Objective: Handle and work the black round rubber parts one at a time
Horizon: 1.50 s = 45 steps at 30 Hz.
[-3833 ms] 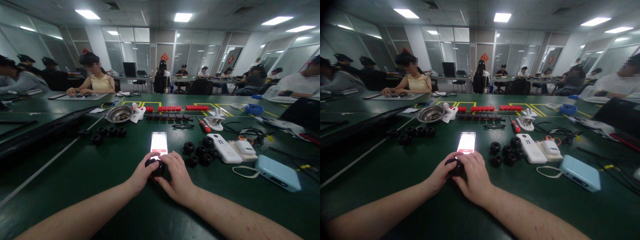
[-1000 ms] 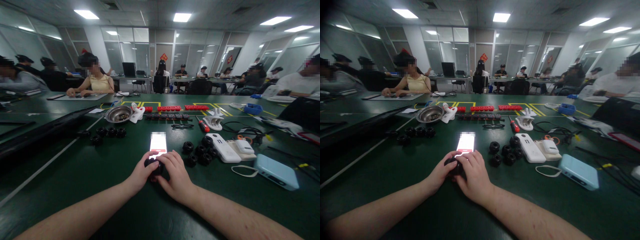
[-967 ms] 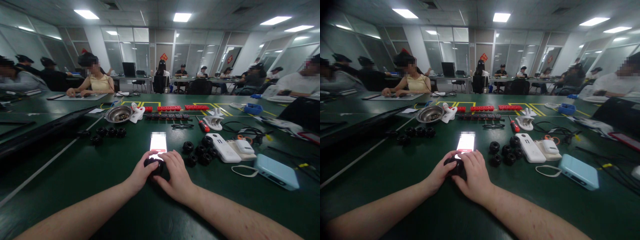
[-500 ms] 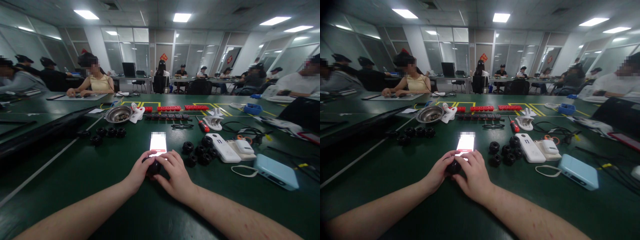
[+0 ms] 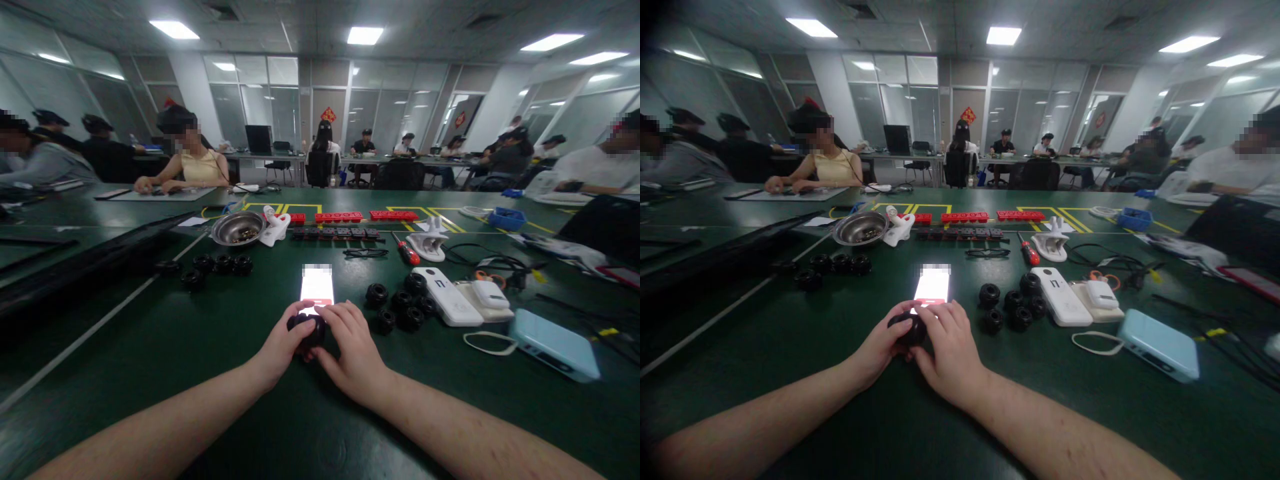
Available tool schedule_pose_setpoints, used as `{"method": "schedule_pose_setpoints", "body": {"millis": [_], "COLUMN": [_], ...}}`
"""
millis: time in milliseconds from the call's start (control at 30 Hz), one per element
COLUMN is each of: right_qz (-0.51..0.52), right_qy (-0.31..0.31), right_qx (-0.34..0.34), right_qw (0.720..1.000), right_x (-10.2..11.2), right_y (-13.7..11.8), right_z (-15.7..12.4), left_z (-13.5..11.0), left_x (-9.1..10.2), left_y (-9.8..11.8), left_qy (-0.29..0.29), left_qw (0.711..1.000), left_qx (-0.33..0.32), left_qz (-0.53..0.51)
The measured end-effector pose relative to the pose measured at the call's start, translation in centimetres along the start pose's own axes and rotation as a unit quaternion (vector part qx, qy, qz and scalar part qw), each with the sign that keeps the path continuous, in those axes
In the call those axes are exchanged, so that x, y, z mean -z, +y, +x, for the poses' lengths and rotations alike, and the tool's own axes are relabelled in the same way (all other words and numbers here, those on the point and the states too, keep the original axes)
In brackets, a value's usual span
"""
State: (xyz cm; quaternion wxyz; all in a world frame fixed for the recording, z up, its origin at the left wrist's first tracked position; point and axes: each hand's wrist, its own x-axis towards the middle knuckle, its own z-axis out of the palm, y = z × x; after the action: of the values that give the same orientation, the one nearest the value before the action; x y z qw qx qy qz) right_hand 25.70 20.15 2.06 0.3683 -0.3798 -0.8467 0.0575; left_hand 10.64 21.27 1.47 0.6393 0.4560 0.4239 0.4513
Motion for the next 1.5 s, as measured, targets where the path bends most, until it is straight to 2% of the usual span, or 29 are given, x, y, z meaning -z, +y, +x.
{"method": "schedule_pose_setpoints", "body": {"millis": [167, 267, 400, 600, 733, 867, 967, 1067, 1300, 1500], "right_qz": [0.023, 0.028, 0.028, 0.031, 0.034, 0.026, 0.024, 0.026, 0.019, 0.021], "right_qy": [0.006, 0.012, 0.008, 0.008, 0.005, -0.007, -0.004, 0.002, 0.0, 0.009], "right_qx": [-0.037, -0.016, 0.008, -0.046, -0.014, 0.014, -0.018, -0.041, 0.015, -0.047], "right_qw": [0.999, 0.999, 1.0, 0.998, 0.999, 1.0, 1.0, 0.999, 1.0, 0.999], "right_x": [0.13, 0.08, 0.03, 0.09, 0.25, 0.38, 0.32, 0.21, 0.19, -0.09], "right_y": [0.0, 0.02, -0.13, -0.02, 0.03, -0.19, -0.22, -0.04, -0.11, 0.12], "right_z": [0.17, 0.14, 0.06, 0.18, 0.17, 0.13, 0.21, 0.31, 0.08, 0.15], "left_z": [-0.48, -0.33, -0.01, -0.55, -0.38, -0.07, -0.33, -0.64, -0.14, -0.5], "left_x": [0.24, 0.27, 0.12, 0.2, 0.34, 0.23, 0.12, 0.11, 0.16, 0.1], "left_y": [-0.01, -0.09, -0.02, 0.32, 0.05, -0.03, 0.21, 0.32, -0.09, 0.57], "left_qy": [-0.008, -0.028, -0.019, -0.022, -0.03, -0.012, -0.001, -0.017, -0.028, 0.001], "left_qw": [0.999, 0.999, 0.999, 0.999, 0.999, 1.0, 1.0, 0.999, 0.999, 0.998], "left_qx": [-0.022, -0.002, 0.028, -0.01, 0.002, 0.02, -0.006, -0.025, 0.018, 0.012], "left_qz": [-0.047, -0.042, 0.005, -0.03, -0.033, -0.006, -0.03, -0.043, -0.013, -0.063]}}
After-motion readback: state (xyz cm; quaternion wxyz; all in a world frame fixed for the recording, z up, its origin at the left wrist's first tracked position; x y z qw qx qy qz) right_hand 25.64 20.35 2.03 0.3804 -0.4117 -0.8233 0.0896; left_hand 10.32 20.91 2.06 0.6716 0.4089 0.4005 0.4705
